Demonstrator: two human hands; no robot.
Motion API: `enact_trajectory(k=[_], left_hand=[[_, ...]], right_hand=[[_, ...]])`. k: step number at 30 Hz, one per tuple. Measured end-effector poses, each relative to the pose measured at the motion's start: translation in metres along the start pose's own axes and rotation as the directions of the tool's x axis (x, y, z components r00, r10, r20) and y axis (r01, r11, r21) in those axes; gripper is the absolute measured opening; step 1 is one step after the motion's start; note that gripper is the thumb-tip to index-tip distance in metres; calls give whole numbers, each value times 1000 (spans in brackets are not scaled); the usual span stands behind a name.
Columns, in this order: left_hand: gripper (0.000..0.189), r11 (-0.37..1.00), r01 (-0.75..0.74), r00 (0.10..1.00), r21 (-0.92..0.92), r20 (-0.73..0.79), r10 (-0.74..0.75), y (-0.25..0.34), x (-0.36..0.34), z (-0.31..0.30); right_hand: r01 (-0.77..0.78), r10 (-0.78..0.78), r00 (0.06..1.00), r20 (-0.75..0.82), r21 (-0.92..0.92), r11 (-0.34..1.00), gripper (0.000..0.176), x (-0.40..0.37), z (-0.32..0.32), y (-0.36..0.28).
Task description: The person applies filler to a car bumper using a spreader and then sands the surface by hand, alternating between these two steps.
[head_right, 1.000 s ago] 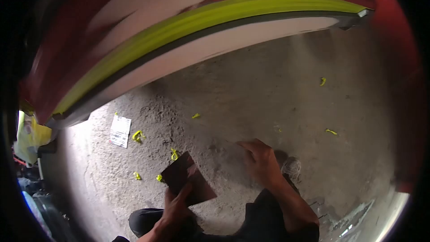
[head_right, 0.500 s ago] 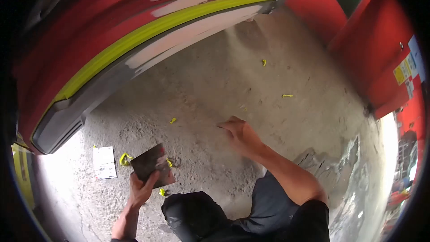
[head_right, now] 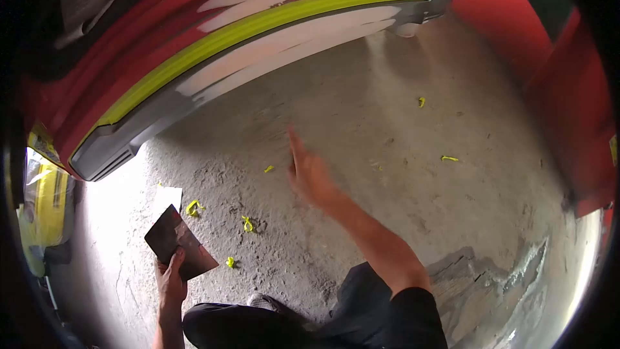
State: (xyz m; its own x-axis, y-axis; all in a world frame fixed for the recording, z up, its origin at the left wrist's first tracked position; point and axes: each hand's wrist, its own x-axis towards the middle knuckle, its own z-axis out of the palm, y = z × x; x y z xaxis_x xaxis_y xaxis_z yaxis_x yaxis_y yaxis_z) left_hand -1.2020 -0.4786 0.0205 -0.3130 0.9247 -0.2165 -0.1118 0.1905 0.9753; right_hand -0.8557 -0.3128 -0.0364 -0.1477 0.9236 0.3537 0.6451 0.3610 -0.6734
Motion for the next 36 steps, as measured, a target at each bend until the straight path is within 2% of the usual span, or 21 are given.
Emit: enact_trajectory(k=[1,3,5,11,14,17,19,20,23,25,26,28,31,34,36], left_hand=[[15,1000,6,1000,29,11,-6,7,-5,4],[16,996,21,999,86,27,-24,22,-16,9],[19,998,65,997,-8,41,-65,42,-29,28],[27,984,113,979,-135,185,-87,63,-47,71],[28,982,127,967,-142,240,-90,64,-48,80],[28,985,112,962,-135,265,-73,60,-42,86],[25,981,100,948,-165,315,-44,60,-34,91],[21,989,89,954,-119,294,-50,62,-30,94],[16,960,78,953,-268,303,7,56,-17,98],[20,940,88,962,-329,273,5,53,-8,100],[22,924,91,969,-371,245,3,43,1,99],[29,909,85,978,-408,210,3,20,20,92],[30,883,105,988,-457,152,-38,2,32,92],[29,883,36,988,-468,150,39,-2,31,102],[31,901,-26,985,-434,142,96,-12,31,101]], right_hand=[[-36,37,999,-21,50,998,96,27,-17,-10],[4,1,989,-146,36,999,99,68,-55,-47],[77,-85,969,-234,-40,996,102,97,-71,-55],[-52,33,993,-117,-167,985,102,126,-96,-78],[14,-28,997,-71,-188,982,104,120,-83,-90],[146,-129,989,76,-303,942,104,111,-60,-98],[206,-184,977,109,-251,946,103,87,-48,-93],[237,-212,969,130,-225,945,103,73,-42,-90],[27,-18,964,266,-28,999,94,21,-41,-74],[37,-42,996,72,66,997,72,-18,-23,-46],[-142,116,985,130,207,968,63,-28,-23,-47],[-490,388,870,305,430,759,46,-45,-20,-50],[-323,387,913,130,809,491,35,-53,6,-57],[-93,59,995,81,521,848,37,-65,-15,-99],[117,-127,992,-14,500,858,41,-73,1,-107]])
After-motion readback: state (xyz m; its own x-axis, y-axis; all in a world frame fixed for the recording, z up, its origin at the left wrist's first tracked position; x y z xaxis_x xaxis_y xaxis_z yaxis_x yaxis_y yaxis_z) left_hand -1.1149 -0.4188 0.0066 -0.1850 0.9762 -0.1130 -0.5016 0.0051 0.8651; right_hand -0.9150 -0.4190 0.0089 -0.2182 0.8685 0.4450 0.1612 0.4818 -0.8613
